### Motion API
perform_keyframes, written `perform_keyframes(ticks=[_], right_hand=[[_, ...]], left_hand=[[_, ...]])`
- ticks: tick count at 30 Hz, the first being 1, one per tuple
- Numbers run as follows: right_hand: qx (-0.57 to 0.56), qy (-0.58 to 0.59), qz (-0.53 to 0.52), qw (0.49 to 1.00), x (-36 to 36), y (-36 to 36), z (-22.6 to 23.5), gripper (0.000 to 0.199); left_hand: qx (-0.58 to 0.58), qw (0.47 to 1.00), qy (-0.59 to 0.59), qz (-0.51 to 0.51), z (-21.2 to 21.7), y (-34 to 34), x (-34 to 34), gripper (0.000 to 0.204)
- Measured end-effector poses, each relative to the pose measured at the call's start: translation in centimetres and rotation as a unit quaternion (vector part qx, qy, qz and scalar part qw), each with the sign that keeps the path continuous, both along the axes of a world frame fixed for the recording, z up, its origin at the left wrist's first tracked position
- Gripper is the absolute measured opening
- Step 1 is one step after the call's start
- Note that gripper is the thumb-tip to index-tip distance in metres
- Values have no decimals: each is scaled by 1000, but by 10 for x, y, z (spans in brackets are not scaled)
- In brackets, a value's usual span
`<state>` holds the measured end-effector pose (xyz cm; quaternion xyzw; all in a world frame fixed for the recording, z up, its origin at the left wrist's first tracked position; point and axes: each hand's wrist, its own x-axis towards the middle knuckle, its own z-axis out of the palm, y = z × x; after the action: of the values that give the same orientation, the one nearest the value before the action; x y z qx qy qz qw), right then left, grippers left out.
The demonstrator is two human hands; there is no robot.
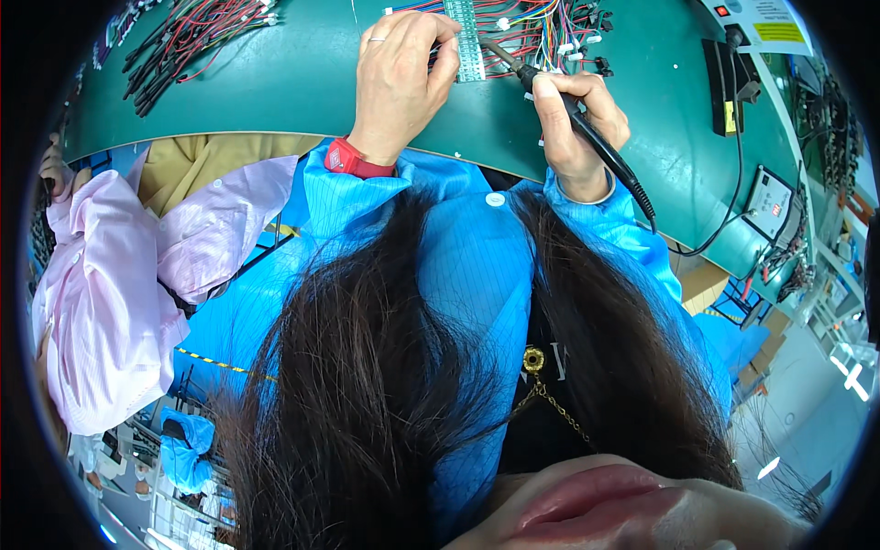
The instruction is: Soldering multiple wires onto a printed circuit board at a manual assembly station.
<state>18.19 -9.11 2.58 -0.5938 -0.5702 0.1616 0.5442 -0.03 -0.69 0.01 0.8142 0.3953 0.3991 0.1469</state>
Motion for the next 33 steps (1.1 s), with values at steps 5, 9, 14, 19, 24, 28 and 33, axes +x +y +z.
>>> perform_keyframes(ticks=[5,9,14,19,24,28,33], right_hand=[[9,-9,1,1000,1,0,2,7],[7,2,0,1000,0,0,-1,8],[5,-9,4,1000,0,-1,0,8],[51,-40,23,998,5,2,-1,8],[70,-22,19,997,7,-1,-1,10],[78,-32,20,996,7,0,-2,10],[46,-20,9,999,5,-1,-1,9]], left_hand=[[11,1000,5,1,-1,0,1,6],[15,1000,9,2,-1,-1,2,7],[16,1000,12,7,-2,-2,2,7],[4,1000,2,5,-2,-1,3,7],[-1,1000,-6,3,0,-1,1,6],[-12,1000,-7,4,1,-1,2,6],[9,1000,-2,1,0,0,3,7]])
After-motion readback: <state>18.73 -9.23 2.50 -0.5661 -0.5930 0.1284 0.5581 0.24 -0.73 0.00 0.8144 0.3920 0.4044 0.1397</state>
